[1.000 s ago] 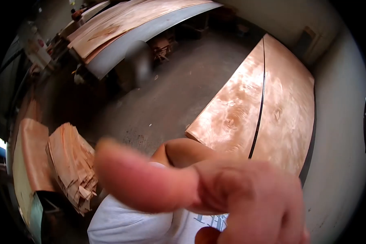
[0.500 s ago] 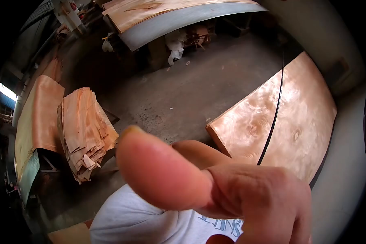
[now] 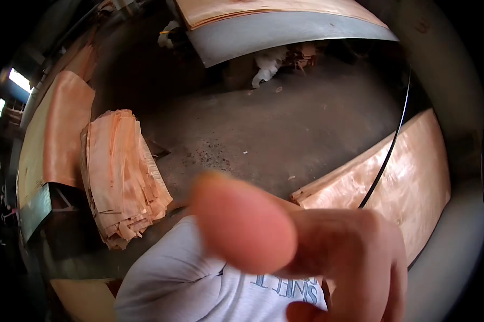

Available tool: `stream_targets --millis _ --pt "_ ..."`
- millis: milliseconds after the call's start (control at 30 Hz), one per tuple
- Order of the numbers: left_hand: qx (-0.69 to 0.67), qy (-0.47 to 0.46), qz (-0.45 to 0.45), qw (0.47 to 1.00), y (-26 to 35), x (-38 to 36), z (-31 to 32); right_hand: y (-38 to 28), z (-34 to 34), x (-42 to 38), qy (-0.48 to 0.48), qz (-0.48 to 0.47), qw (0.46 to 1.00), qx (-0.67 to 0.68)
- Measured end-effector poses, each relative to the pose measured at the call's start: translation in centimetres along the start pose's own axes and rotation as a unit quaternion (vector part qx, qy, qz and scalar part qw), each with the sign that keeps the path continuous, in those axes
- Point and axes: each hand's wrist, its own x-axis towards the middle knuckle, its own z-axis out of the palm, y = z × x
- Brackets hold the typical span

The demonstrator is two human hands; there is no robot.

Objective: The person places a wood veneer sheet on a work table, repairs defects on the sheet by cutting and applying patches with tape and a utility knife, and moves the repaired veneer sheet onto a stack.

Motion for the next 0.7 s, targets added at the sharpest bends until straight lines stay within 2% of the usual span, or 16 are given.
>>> stream_targets --millis 67,133,167,200,233,267,367,400,433,467,533,567,600,667,700 --pt "0.102 0.027 -0.029 0.994 2.6 -1.0 -3.2 -2.7 2.4 2.2 0.001 -0.011 1.000 0.009" --pt "0.278 0.100 -0.058 0.954 3.8 -3.0 -8.1 -4.9 4.7 4.8 0.006 -0.038 0.999 0.011" --pt "0.373 0.138 -0.093 0.913 4.4 -4.6 -10.5 -5.9 6.0 6.4 0.010 -0.052 0.999 0.012" --pt "0.488 0.164 -0.183 0.838 5.2 -6.4 -12.8 -7.0 7.4 8.1 0.011 -0.063 0.998 0.017" --pt "0.593 0.172 -0.298 0.728 6.1 -8.3 -15.0 -8.1 8.9 9.9 0.015 -0.068 0.997 0.020" --pt "0.616 0.154 -0.397 0.663 7.1 -10.3 -17.4 -9.3 10.2 12.0 -0.005 -0.046 0.998 0.038" --pt "0.562 0.207 -0.462 0.654 11.6 -16.5 -22.9 -15.3 16.2 16.6 -0.032 -0.020 0.999 0.004" --pt "0.553 0.239 -0.512 0.613 13.8 -17.9 -23.7 -17.5 18.0 17.7 -0.036 -0.018 0.999 -0.031" --pt "0.547 0.268 -0.556 0.565 16.6 -19.1 -24.8 -18.4 20.4 19.8 -0.046 -0.079 0.995 0.035" --pt "0.541 0.352 -0.559 0.521 18.8 -21.2 -25.8 -18.6 22.9 22.8 -0.045 -0.060 0.993 0.089" --pt "0.534 0.484 -0.550 0.422 23.7 -27.8 -26.8 -21.7 27.0 25.8 -0.064 -0.054 0.994 0.073" --pt "0.526 0.516 -0.551 0.391 26.2 -29.3 -26.8 -23.7 29.4 27.1 -0.070 -0.054 0.990 0.113" --pt "0.514 0.549 -0.552 0.361 28.5 -30.7 -26.4 -25.2 31.5 28.4 -0.070 -0.062 0.992 0.086" --pt "0.523 0.594 -0.507 0.341 32.1 -33.0 -25.8 -28.0 35.7 30.6 -0.096 -0.059 0.989 0.098" --pt "0.521 0.617 -0.503 0.309 33.5 -32.5 -25.5 -30.1 37.6 31.1 -0.093 -0.039 0.992 0.077"
